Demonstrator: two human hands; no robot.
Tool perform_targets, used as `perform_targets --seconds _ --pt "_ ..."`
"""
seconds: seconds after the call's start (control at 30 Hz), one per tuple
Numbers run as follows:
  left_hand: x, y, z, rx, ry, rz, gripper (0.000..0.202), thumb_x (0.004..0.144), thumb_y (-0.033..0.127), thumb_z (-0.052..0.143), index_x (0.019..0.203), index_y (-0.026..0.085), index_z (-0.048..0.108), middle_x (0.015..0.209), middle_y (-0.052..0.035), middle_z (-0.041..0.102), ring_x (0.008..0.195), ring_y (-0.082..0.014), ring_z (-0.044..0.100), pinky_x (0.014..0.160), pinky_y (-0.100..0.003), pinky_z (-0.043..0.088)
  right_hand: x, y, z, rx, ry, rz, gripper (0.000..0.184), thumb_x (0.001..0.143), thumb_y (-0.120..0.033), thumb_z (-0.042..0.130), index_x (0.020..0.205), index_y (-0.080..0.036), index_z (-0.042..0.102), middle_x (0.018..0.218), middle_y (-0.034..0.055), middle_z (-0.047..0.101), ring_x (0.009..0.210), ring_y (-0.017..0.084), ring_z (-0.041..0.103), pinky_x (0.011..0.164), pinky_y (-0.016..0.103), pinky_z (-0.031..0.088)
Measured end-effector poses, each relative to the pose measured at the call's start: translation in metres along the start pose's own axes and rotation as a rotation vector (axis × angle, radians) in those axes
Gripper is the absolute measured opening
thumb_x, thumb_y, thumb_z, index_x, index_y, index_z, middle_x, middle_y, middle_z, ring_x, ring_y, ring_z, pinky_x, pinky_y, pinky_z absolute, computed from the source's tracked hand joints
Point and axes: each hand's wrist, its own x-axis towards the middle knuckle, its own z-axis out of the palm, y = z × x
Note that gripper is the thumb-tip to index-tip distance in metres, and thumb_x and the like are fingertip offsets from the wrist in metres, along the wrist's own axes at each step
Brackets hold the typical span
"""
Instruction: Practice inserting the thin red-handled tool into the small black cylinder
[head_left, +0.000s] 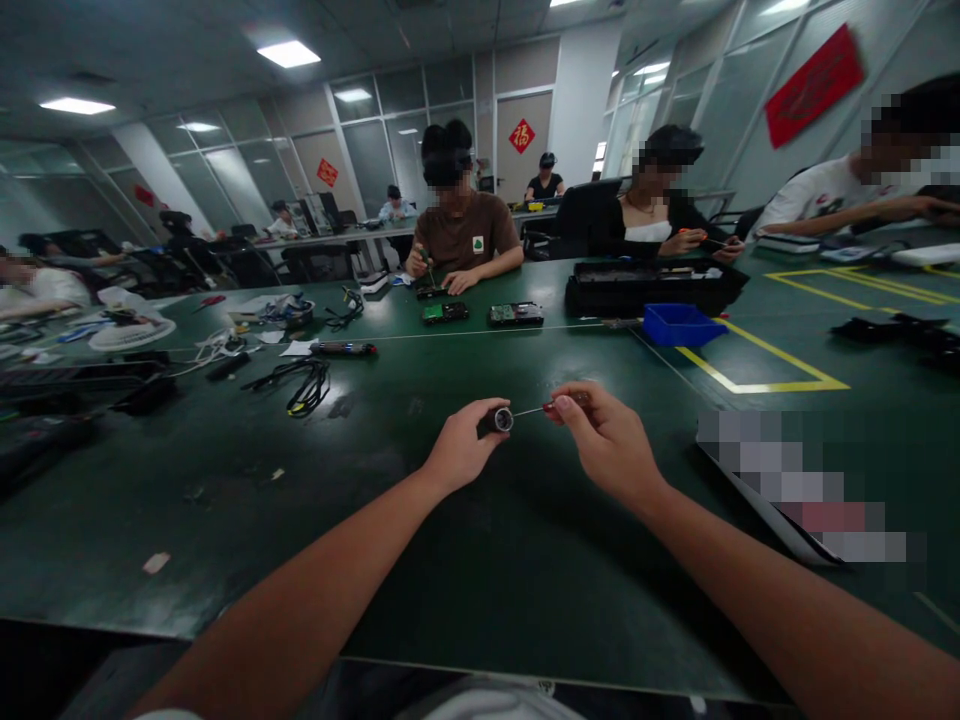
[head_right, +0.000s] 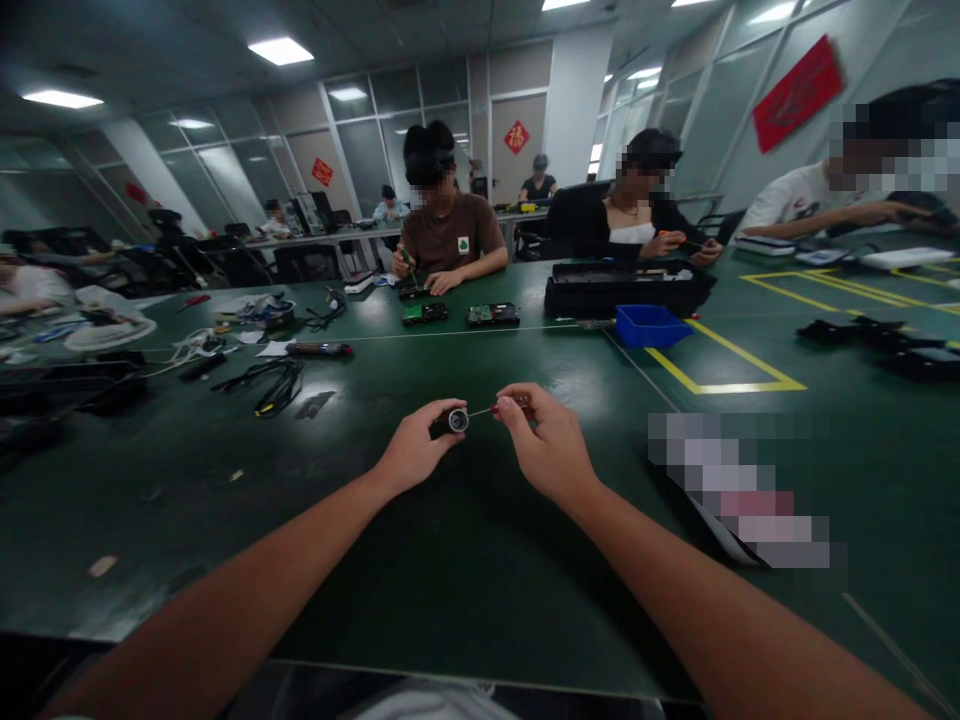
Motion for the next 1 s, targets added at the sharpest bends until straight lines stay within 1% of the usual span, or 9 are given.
perform_targets --seconds 0.1,0.3,0.47,0.6,0.7,0.77,0.8,0.9,1.0 --pt "-0.001 0.000 -0.002 0.003 0.011 -0.002 0.041 0.082 0.012 0.071 0.122 0.021 0.067 0.124 -0.0064 0.068 0.118 -0.0216 0.061 0.107 -0.038 0.044 0.001 0.000 0.000 0.007 -0.010 0.005 0.027 0.096 -0.043 0.054 0.102 -0.020 0.065 0.089 0.0071 0.075 0.084 0.023 0.073 0.077 0.040 0.056" --pt "-0.002 -0.001 -0.005 -0.001 -0.008 0.008 0.040 0.084 0.015 0.070 0.123 0.023 0.067 0.126 -0.0061 0.068 0.120 -0.0225 0.060 0.109 -0.042 0.042 0.001 -0.001 -0.002 0.041 -0.031 0.012 0.028 0.095 -0.044 0.055 0.102 -0.020 0.066 0.089 0.0071 0.076 0.084 0.023 0.073 0.077 0.039 0.056" --pt "-0.002 -0.003 -0.004 -0.003 -0.042 0.021 0.043 0.086 0.020 0.070 0.128 0.025 0.064 0.130 -0.0054 0.066 0.124 -0.0230 0.058 0.111 -0.043 0.039 0.003 -0.006 -0.003 -0.058 0.034 0.098 0.031 0.096 -0.047 0.053 0.099 -0.019 0.067 0.088 0.0081 0.077 0.081 0.023 0.073 0.074 0.038 0.053" --pt "-0.002 -0.005 -0.003 0.009 -0.044 0.045 0.044 0.087 0.022 0.070 0.130 0.026 0.063 0.128 -0.0056 0.067 0.121 -0.0228 0.059 0.110 -0.043 0.040 0.005 -0.009 -0.006 -0.131 0.047 0.126 0.035 0.095 -0.051 0.054 0.095 -0.020 0.069 0.082 0.0069 0.076 0.074 0.022 0.071 0.067 0.035 0.050" --pt "-0.001 -0.004 -0.004 0.031 -0.051 0.059 0.043 0.087 0.022 0.070 0.129 0.025 0.064 0.125 -0.0059 0.068 0.119 -0.0230 0.060 0.108 -0.042 0.041 0.005 -0.011 -0.007 -0.196 0.048 0.130 0.040 0.090 -0.058 0.058 0.081 -0.021 0.070 0.068 0.0042 0.073 0.063 0.021 0.067 0.059 0.033 0.045" --pt "-0.001 -0.003 -0.005 0.041 -0.053 0.063 0.042 0.086 0.022 0.070 0.127 0.025 0.064 0.125 -0.0060 0.068 0.118 -0.0231 0.060 0.107 -0.041 0.042 0.005 -0.012 -0.008 -0.231 0.060 0.129 0.042 0.087 -0.060 0.062 0.069 -0.022 0.067 0.059 0.0024 0.069 0.055 0.019 0.063 0.056 0.032 0.042" --pt "-0.001 -0.002 -0.005 0.044 -0.053 0.063 0.041 0.086 0.022 0.070 0.127 0.025 0.065 0.125 -0.0060 0.068 0.118 -0.0229 0.060 0.107 -0.041 0.042 0.005 -0.013 -0.007 -0.239 0.062 0.124 0.043 0.086 -0.059 0.063 0.066 -0.022 0.065 0.057 0.0017 0.068 0.052 0.018 0.060 0.055 0.032 0.040" --pt "-0.001 -0.001 -0.006 0.053 -0.054 0.055 0.041 0.086 0.020 0.070 0.127 0.024 0.064 0.125 -0.0059 0.068 0.118 -0.0223 0.060 0.107 -0.041 0.042 0.005 -0.013 -0.006 -0.241 0.048 0.093 0.039 0.085 -0.057 0.066 0.068 -0.022 0.066 0.057 0.0011 0.068 0.049 0.016 0.058 0.053 0.031 0.039" --pt "-0.001 -0.002 -0.006 0.053 -0.051 0.045 0.041 0.086 0.020 0.070 0.126 0.024 0.064 0.124 -0.0055 0.068 0.117 -0.0222 0.060 0.106 -0.041 0.042 0.004 -0.013 -0.006 -0.231 0.027 0.038 0.034 0.085 -0.053 0.067 0.076 -0.021 0.070 0.061 0.0022 0.071 0.052 0.017 0.060 0.054 0.031 0.041"
